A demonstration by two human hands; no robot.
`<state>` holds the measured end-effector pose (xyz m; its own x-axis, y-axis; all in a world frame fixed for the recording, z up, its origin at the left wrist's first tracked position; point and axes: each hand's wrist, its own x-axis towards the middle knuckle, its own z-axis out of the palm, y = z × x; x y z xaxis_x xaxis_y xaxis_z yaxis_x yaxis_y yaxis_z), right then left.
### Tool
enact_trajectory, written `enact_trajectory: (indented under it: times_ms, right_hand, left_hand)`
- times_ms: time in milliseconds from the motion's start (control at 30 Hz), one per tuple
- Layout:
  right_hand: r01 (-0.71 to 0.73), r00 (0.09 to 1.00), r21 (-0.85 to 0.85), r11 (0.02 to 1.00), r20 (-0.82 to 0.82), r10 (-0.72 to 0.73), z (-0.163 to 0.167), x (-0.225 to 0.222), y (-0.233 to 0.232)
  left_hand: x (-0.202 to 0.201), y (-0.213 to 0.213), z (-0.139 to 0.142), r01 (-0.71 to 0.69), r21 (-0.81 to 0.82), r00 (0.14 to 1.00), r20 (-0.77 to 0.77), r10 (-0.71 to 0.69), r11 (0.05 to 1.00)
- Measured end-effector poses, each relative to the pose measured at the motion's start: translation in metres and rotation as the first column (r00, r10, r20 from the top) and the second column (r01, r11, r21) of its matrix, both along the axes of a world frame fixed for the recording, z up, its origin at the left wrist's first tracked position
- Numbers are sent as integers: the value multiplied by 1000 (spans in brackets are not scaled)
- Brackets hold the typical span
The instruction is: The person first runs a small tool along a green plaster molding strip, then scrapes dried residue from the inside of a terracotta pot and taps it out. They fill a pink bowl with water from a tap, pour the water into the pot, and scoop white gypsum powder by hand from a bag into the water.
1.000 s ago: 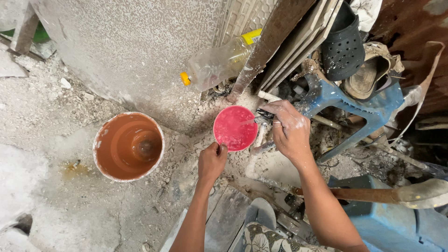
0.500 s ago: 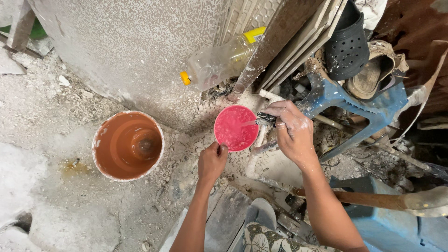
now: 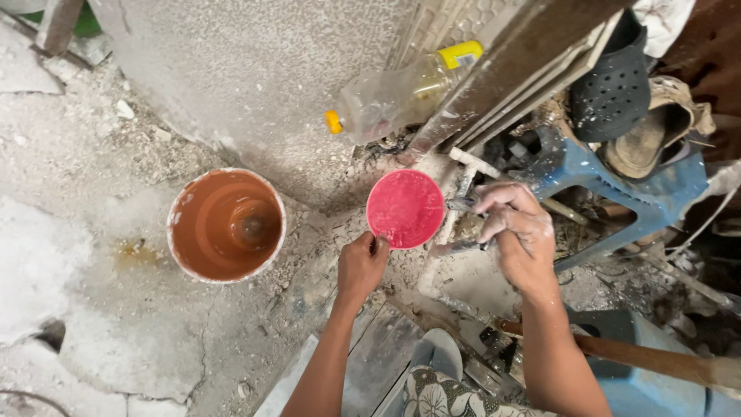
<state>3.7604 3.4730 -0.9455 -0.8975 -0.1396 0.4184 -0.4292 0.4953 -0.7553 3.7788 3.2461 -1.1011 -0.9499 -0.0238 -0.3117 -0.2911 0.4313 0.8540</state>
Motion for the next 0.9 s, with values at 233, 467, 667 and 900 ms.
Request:
enact_trajectory:
  times_ms: [233,467,667,900]
  right_hand:
    - [131,958,66,989,-266,-109,2,3,-15]
    - [-332,870,-506,796,-490,51,-38,15,-92]
    - [8,961,-770,638,181,207,-139,-11,-201]
    - [-17,197,-476,879,861,469,-172,-20,-289]
  left_hand:
    - [7,-30,6,-120,-23,992,-51,119,993]
    - [25,-87,13,-346,-82,931,-149,332,935]
    - [53,-142,31,-531,-171,847,-87,524,830]
    - [89,-190,51,-704,-360,680,-93,727,613]
